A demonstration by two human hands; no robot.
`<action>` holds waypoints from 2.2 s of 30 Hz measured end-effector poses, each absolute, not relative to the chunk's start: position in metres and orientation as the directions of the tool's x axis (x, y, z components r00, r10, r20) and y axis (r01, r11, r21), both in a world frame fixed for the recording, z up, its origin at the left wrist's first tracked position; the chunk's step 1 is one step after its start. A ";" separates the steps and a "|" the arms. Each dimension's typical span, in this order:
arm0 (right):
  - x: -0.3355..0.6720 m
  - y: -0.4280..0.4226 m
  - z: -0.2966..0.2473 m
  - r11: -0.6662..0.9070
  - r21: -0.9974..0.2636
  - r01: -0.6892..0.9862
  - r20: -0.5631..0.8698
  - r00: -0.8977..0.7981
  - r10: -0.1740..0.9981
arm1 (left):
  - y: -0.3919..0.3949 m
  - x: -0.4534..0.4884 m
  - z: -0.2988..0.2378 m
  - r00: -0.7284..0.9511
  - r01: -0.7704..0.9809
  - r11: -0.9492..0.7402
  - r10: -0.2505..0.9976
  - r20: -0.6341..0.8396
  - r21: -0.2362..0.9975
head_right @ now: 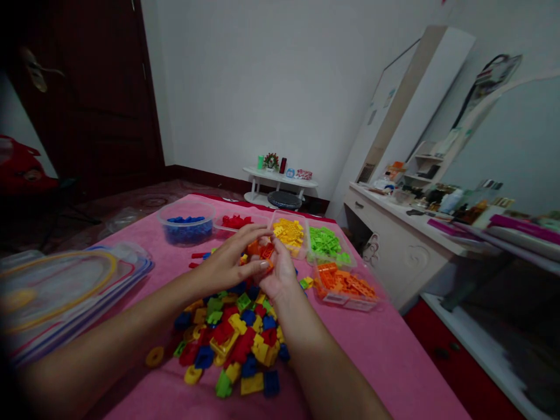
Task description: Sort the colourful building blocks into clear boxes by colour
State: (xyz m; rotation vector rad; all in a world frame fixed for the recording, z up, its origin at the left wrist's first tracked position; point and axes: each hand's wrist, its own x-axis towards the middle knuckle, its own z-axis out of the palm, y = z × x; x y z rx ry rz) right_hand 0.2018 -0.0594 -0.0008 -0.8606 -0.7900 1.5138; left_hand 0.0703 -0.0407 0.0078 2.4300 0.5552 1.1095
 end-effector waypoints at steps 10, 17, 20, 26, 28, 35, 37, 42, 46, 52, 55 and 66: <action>0.311 -0.077 0.044 0.047 -0.910 0.411 0.252 0.462 0.850 | -0.023 0.060 0.012 0.529 0.251 -0.806 0.578 0.621 0.537; 0.344 -0.081 0.037 -0.414 -0.117 0.903 0.173 0.429 0.886 | -0.002 0.055 -0.007 0.568 0.385 -0.725 0.674 0.473 0.572; 0.323 -0.074 0.031 -0.312 -0.060 0.948 0.199 0.318 0.927 | 0.006 0.055 -0.022 0.583 0.393 -0.745 0.656 0.480 0.540; 0.275 -0.060 -0.006 -0.024 -0.086 0.996 0.087 0.031 0.996 | 0.008 0.058 -0.045 0.675 0.377 -0.811 0.571 0.467 0.447; 0.268 -0.059 -0.019 -0.026 -0.055 0.998 0.061 0.029 0.998 | 0.006 0.060 -0.047 0.712 0.356 -0.833 0.535 0.455 0.422; 0.264 -0.057 -0.019 -0.049 -0.093 0.994 0.190 0.066 0.980 | 0.005 0.050 -0.021 0.783 0.341 -0.742 0.564 0.262 0.577; 0.260 -0.055 -0.013 -0.022 -0.217 0.976 0.271 0.082 0.959 | 0.005 0.039 -0.005 0.818 0.357 -0.668 0.561 0.127 0.653; 0.246 -0.055 -0.003 0.071 -0.453 0.889 0.335 0.096 0.937 | -0.007 0.018 0.022 0.861 0.498 -0.581 0.422 -0.285 0.644; 0.235 -0.069 0.010 0.240 -0.455 0.857 0.207 -0.160 0.965 | -0.024 0.026 0.025 0.820 0.570 -0.694 0.450 -0.353 0.440; 0.213 -0.097 0.030 0.379 -0.448 0.809 -0.023 -0.435 0.900 | -0.039 0.039 0.027 0.844 0.515 -0.825 0.441 -0.305 0.232; 0.208 -0.103 0.031 0.393 -0.412 0.822 -0.055 -0.452 0.890 | -0.035 0.036 0.025 0.839 0.524 -0.815 0.442 -0.318 0.249; 0.201 -0.099 0.013 0.413 -0.276 0.868 -0.101 -0.453 0.886 | -0.023 0.035 0.014 0.822 0.569 -0.795 0.552 -0.137 0.209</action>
